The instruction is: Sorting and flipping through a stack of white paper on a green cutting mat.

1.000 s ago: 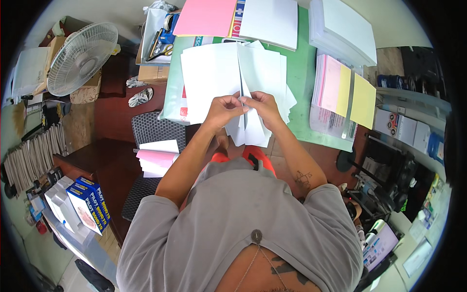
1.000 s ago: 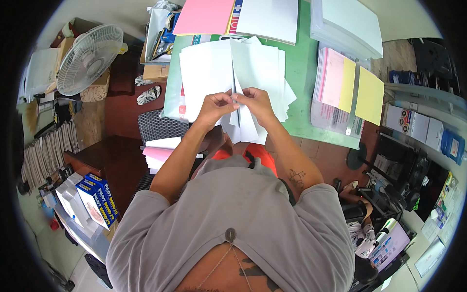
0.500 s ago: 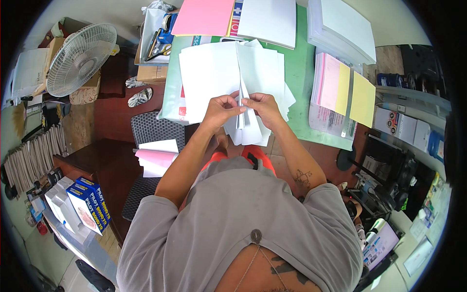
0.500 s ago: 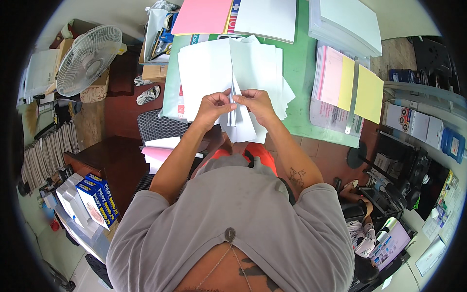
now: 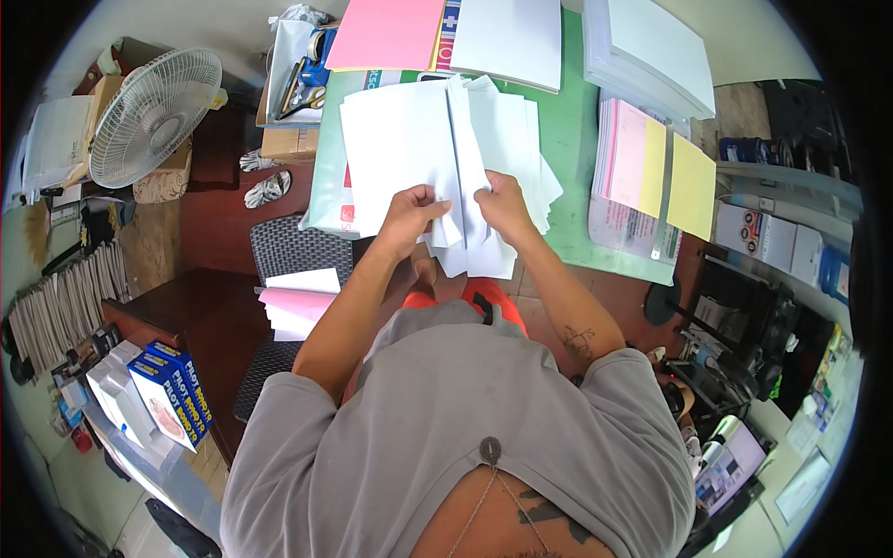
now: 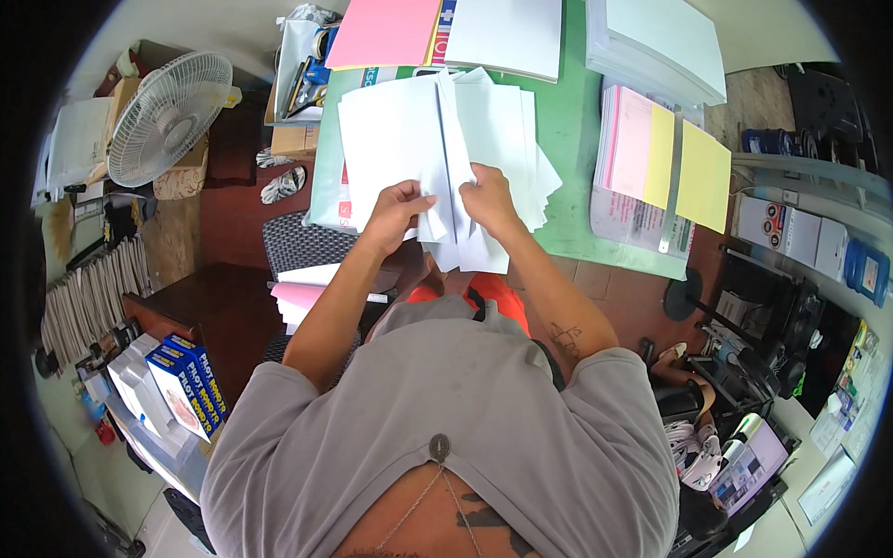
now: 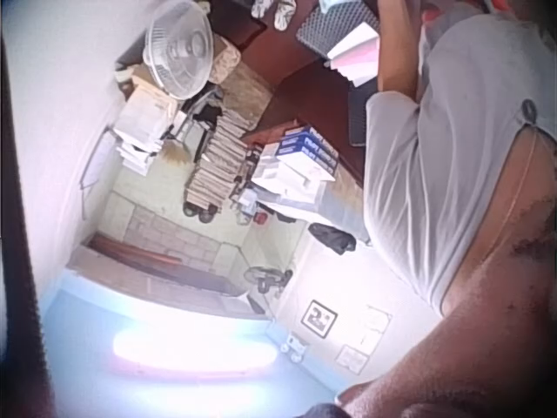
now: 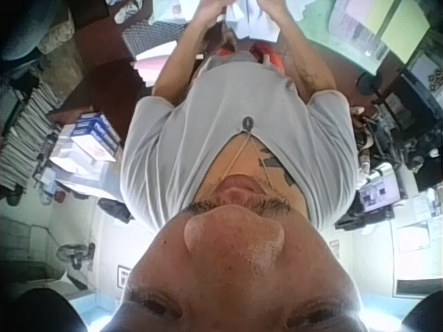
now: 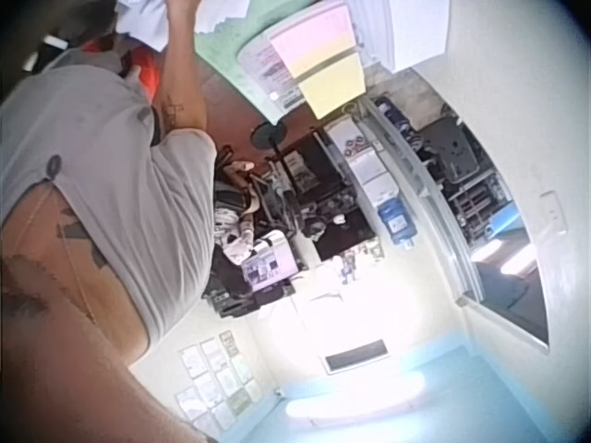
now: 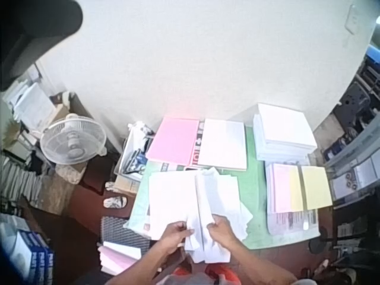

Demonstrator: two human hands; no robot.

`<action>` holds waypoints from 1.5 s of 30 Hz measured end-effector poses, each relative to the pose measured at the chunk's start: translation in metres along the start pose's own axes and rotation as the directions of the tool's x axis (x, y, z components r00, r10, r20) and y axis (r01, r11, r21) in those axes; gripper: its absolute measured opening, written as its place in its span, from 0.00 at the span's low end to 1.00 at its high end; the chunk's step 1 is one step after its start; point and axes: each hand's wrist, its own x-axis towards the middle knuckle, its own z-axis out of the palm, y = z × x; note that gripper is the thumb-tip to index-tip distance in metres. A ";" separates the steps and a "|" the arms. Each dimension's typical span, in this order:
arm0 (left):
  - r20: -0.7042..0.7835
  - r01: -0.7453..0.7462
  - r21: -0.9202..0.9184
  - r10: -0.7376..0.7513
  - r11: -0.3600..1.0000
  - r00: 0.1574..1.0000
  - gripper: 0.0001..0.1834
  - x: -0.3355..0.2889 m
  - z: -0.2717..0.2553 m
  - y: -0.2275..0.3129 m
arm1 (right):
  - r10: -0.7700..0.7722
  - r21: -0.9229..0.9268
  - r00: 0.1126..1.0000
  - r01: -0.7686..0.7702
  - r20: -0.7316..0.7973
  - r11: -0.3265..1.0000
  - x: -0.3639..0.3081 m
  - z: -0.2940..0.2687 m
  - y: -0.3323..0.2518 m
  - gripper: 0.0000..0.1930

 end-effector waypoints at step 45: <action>-0.317 -0.183 -0.516 0.012 0.837 0.948 0.26 -0.016 0.025 -0.023 | -0.464 -0.089 0.885 0.461 -0.021 0.883 -0.006 0.023 0.027 0.17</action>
